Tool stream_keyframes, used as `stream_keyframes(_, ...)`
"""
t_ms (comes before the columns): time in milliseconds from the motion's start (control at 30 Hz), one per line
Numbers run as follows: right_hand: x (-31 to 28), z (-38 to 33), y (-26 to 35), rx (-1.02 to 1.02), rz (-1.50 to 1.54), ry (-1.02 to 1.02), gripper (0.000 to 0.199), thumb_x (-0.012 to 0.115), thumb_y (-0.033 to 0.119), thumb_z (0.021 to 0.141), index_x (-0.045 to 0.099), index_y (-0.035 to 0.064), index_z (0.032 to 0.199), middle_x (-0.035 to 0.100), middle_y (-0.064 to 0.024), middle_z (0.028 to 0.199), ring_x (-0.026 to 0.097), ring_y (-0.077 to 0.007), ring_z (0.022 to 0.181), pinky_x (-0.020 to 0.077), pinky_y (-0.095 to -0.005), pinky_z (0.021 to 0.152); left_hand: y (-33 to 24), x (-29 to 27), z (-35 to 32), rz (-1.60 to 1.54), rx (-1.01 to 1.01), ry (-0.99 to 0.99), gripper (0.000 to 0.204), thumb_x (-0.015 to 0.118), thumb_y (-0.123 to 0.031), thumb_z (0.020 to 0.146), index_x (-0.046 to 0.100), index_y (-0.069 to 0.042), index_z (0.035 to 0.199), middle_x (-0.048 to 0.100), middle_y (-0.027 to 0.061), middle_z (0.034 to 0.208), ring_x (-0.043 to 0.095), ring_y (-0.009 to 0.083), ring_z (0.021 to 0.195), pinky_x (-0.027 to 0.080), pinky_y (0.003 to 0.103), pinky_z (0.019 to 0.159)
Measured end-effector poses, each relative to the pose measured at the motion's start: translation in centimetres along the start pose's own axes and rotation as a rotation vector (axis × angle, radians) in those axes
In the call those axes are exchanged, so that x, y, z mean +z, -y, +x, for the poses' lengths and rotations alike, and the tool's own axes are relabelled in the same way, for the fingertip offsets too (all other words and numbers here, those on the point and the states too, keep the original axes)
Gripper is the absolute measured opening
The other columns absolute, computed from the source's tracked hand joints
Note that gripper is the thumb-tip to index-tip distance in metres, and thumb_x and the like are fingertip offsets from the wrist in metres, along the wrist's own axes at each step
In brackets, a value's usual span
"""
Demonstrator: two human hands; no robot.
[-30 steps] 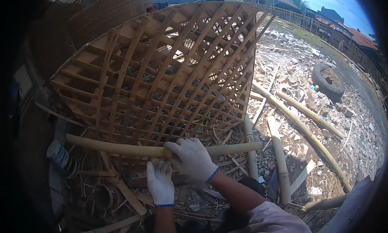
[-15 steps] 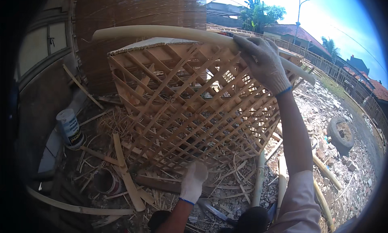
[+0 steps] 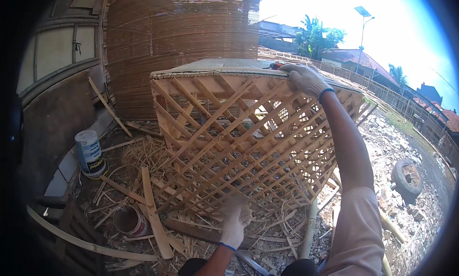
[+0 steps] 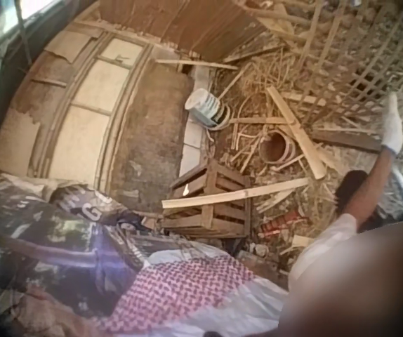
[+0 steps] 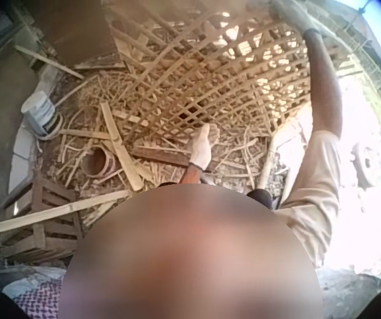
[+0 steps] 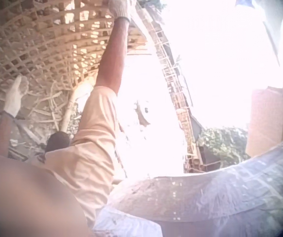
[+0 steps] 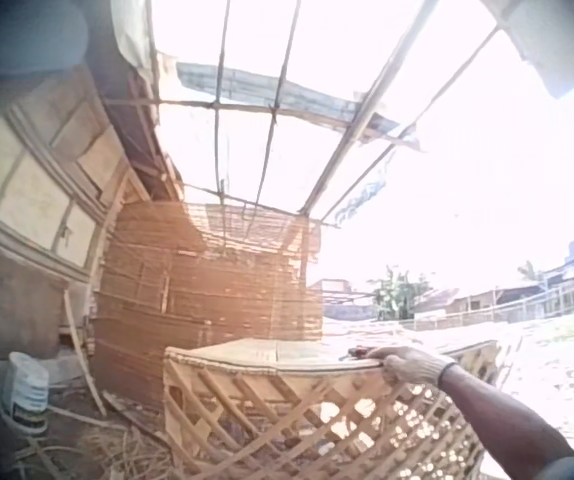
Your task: Trimming bamboo strips with a machete and assembling them into a lattice frame structure.
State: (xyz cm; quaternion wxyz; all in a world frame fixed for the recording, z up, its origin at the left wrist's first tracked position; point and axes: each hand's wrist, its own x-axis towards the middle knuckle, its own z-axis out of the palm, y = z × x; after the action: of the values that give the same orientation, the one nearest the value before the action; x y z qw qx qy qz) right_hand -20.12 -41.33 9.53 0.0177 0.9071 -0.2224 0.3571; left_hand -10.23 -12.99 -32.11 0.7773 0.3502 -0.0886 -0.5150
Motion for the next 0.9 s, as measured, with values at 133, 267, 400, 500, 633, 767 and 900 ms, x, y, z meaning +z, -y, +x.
stream_keyframes(133, 1.1, 0.2, -0.9, 0.04, -0.111, -0.041, 0.045, 0.042, 0.021, 0.094, 0.069, 0.0101, 0.129, 0.069, -0.0186, 0.125, 0.066, -0.036, 0.113, 0.0467, -0.0489, 0.106, -1.1, 1.1, -0.9, 0.034, -0.04, -0.037, 0.031, 0.056, -0.034, 0.109, 0.068, -0.005, 0.112, 0.074, 0.0062, 0.1, 0.069, 0.0146, 0.083, 0.051, 0.029, 0.075)
stream_keyframes(267, 1.2, -0.2, -1.5, -0.046, -0.215, -0.225, 0.042, 0.042, 0.023, 0.094, 0.071, 0.0099, 0.12, 0.072, -0.0184, 0.114, 0.067, -0.0358, 0.109, 0.0467, -0.0477, 0.105, -1.8, 1.7, -1.4, 0.022, 0.004, -0.034, 0.034, 0.057, -0.035, 0.108, 0.067, -0.004, 0.114, 0.073, 0.0067, 0.099, 0.068, 0.0162, 0.085, 0.052, 0.032, 0.078)
stream_keyframes(400, 1.4, -0.5, 0.2, -0.02, -0.151, -0.22, 0.038, 0.043, 0.022, 0.094, 0.071, 0.0089, 0.116, 0.073, -0.017, 0.112, 0.066, -0.0362, 0.109, 0.0465, -0.0484, 0.105, -2.0, 0.5, -2.0, 0.009, 0.035, -0.038, 0.036, 0.058, -0.036, 0.107, 0.065, -0.002, 0.116, 0.071, 0.0094, 0.102, 0.067, 0.0183, 0.09, 0.053, 0.034, 0.08)
stream_keyframes(500, 1.8, -1.1, -1.0, 0.004, -0.143, -0.228, 0.036, 0.044, 0.021, 0.095, 0.071, 0.0107, 0.116, 0.073, -0.0152, 0.112, 0.066, -0.0344, 0.11, 0.0448, -0.0484, 0.106, -1.5, 0.5, -1.7, 0.041, -0.007, 0.04, 0.044, 0.061, -0.041, 0.105, 0.062, 0.0, 0.121, 0.064, 0.0105, 0.109, 0.061, 0.0218, 0.099, 0.052, 0.038, 0.092)
stream_keyframes(633, 3.0, -2.1, -1.1, -0.089, -0.237, -0.382, 0.034, 0.045, 0.022, 0.097, 0.073, 0.0164, 0.116, 0.072, -0.0114, 0.119, 0.064, -0.0302, 0.117, 0.0339, -0.053, 0.114, -1.5, 1.3, -2.6, 0.037, -0.021, -0.013, 0.041, 0.06, -0.041, 0.106, 0.063, -0.001, 0.117, 0.064, 0.0102, 0.106, 0.061, 0.0202, 0.095, 0.053, 0.037, 0.091)
stream_keyframes(767, 3.3, -2.1, -1.2, -0.009, -0.198, -0.414, 0.036, 0.045, 0.025, 0.099, 0.074, 0.0217, 0.121, 0.073, -0.0092, 0.119, 0.063, -0.029, 0.12, 0.0279, -0.0541, 0.116, -1.1, 2.0, -2.8, 0.069, -0.011, 0.004, 0.041, 0.058, -0.041, 0.107, 0.063, -0.001, 0.114, 0.064, 0.0096, 0.103, 0.061, 0.0187, 0.092, 0.053, 0.035, 0.088)
stream_keyframes(900, 2.0, -1.9, -0.4, 0.043, -0.055, -0.262, 0.039, 0.044, 0.025, 0.096, 0.076, 0.0206, 0.118, 0.079, -0.0049, 0.1, 0.07, -0.0246, 0.109, 0.0274, -0.0515, 0.116, -0.7, 2.5, -2.5, 0.069, -0.018, -0.014, 0.041, 0.058, -0.04, 0.107, 0.062, 0.0, 0.114, 0.063, 0.0096, 0.101, 0.059, 0.0179, 0.088, 0.053, 0.035, 0.086)
